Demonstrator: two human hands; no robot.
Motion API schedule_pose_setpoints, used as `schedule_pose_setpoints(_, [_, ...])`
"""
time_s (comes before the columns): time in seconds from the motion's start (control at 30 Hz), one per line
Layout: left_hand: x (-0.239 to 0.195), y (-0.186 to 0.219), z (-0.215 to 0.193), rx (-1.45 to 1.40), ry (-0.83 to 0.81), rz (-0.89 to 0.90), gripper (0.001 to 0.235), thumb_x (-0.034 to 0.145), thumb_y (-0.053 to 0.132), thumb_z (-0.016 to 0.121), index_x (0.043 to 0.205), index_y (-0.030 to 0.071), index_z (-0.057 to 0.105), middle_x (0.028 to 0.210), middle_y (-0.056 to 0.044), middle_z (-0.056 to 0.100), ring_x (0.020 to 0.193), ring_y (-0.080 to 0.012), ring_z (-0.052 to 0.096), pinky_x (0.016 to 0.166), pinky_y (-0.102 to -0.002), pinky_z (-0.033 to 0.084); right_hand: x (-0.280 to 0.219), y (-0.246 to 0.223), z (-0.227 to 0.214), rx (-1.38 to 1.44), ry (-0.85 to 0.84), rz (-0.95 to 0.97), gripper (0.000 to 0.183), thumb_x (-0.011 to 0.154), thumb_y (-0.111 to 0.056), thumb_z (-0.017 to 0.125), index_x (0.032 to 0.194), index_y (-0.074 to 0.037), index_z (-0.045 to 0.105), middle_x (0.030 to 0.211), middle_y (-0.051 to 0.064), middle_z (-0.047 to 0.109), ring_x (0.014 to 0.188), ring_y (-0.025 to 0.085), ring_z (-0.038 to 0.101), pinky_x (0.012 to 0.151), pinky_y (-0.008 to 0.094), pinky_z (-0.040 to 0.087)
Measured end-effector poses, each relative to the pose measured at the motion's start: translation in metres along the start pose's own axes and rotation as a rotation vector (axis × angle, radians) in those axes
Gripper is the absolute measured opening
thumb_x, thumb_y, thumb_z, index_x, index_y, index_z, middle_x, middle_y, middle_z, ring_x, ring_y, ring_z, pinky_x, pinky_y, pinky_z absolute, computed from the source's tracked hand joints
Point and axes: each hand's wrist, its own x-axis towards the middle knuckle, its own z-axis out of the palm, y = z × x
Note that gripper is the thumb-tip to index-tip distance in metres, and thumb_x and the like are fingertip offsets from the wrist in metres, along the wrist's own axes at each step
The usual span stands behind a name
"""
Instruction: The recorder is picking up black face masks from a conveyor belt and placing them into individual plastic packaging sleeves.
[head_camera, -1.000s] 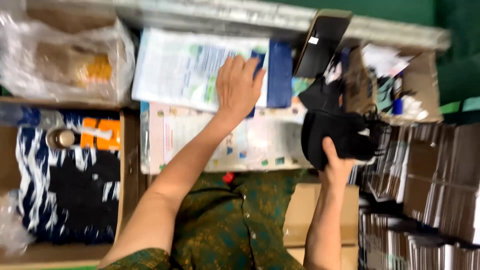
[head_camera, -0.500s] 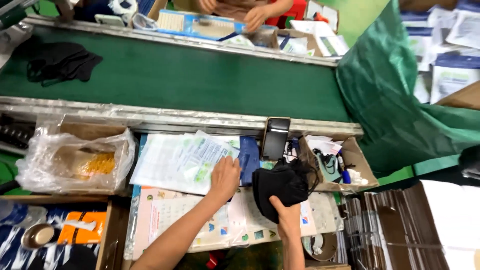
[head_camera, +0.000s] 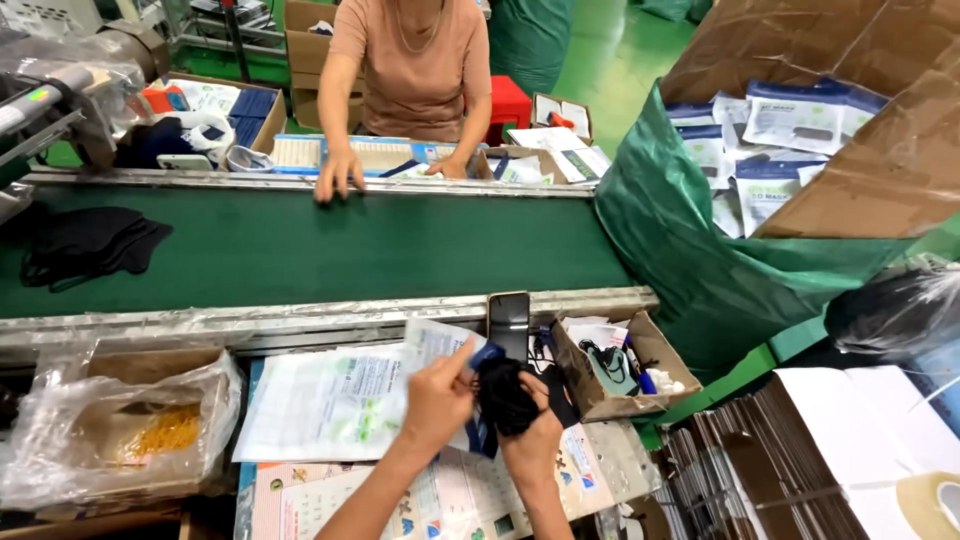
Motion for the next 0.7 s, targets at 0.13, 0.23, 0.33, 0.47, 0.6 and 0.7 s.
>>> schedule_pose_setpoints(0.13, [0.018, 0.032, -0.015, -0.292, -0.090, -0.111, 0.072, 0.067, 0.001, 0.078, 0.137, 0.003, 0.059, 0.060, -0.007, 0.064, 0.050, -0.0121, 0.058, 0.049, -0.027, 0.046, 0.013, -0.075, -0.028, -0.303, -0.056, -0.521, 0.040, 0.066, 0.000, 0.081, 0.105, -0.006, 0.076, 0.100, 0.008, 0.072, 0.097, 0.035, 0.067, 0.087, 0.041, 0.051])
schedule_pose_setpoints(0.23, [0.007, 0.027, 0.002, -0.389, -0.107, -0.154, 0.055, 0.076, 0.005, 0.077, 0.129, 0.007, 0.065, 0.062, -0.001, 0.066, 0.051, -0.0052, 0.056, 0.046, -0.025, 0.042, 0.023, -0.071, -0.051, -0.074, -0.202, -0.665, 0.041, 0.072, 0.004, 0.070, 0.113, 0.000, 0.072, 0.120, 0.017, 0.070, 0.111, 0.042, 0.067, 0.094, 0.042, 0.053])
schedule_pose_setpoints(0.33, [-0.010, 0.020, 0.023, -0.377, -0.214, -0.121, 0.044, 0.082, 0.008, 0.076, 0.125, 0.008, 0.067, 0.063, 0.004, 0.066, 0.051, -0.0022, 0.057, 0.047, -0.025, 0.043, 0.040, -0.022, -0.061, -0.541, -0.449, -0.440, 0.030, 0.063, 0.005, 0.070, 0.093, 0.003, 0.069, 0.117, 0.025, 0.064, 0.099, 0.046, 0.064, 0.089, 0.045, 0.051])
schedule_pose_setpoints(0.47, [0.008, 0.018, -0.006, -0.400, -0.316, -0.150, 0.037, 0.085, 0.016, 0.078, 0.120, 0.009, 0.074, 0.060, 0.003, 0.063, 0.051, -0.0068, 0.055, 0.050, -0.026, 0.044, 0.050, -0.063, -0.097, -0.536, -0.586, -0.386, 0.031, 0.062, 0.003, 0.067, 0.093, 0.000, 0.072, 0.098, 0.017, 0.070, 0.090, 0.040, 0.068, 0.079, 0.041, 0.053])
schedule_pose_setpoints(0.6, [0.058, 0.064, -0.060, -0.285, -0.303, 0.186, 0.076, 0.057, 0.036, 0.092, 0.122, 0.002, 0.071, 0.072, -0.009, 0.064, 0.063, -0.0231, 0.061, 0.056, -0.033, 0.048, 0.042, -0.057, -0.103, -0.533, -0.612, -0.215, 0.016, 0.066, 0.002, 0.071, 0.082, 0.005, 0.070, 0.085, 0.016, 0.069, 0.072, 0.036, 0.067, 0.064, 0.039, 0.051])
schedule_pose_setpoints(0.7, [0.067, 0.054, -0.050, -0.322, -0.475, 0.285, 0.079, 0.049, 0.039, 0.093, 0.114, 0.000, 0.071, 0.083, -0.014, 0.070, 0.073, -0.0265, 0.068, 0.064, -0.035, 0.053, 0.032, -0.064, -0.090, -0.299, -0.574, -0.305, 0.018, 0.065, 0.002, 0.073, 0.082, 0.005, 0.070, 0.080, 0.013, 0.069, 0.069, 0.028, 0.066, 0.061, 0.035, 0.051])
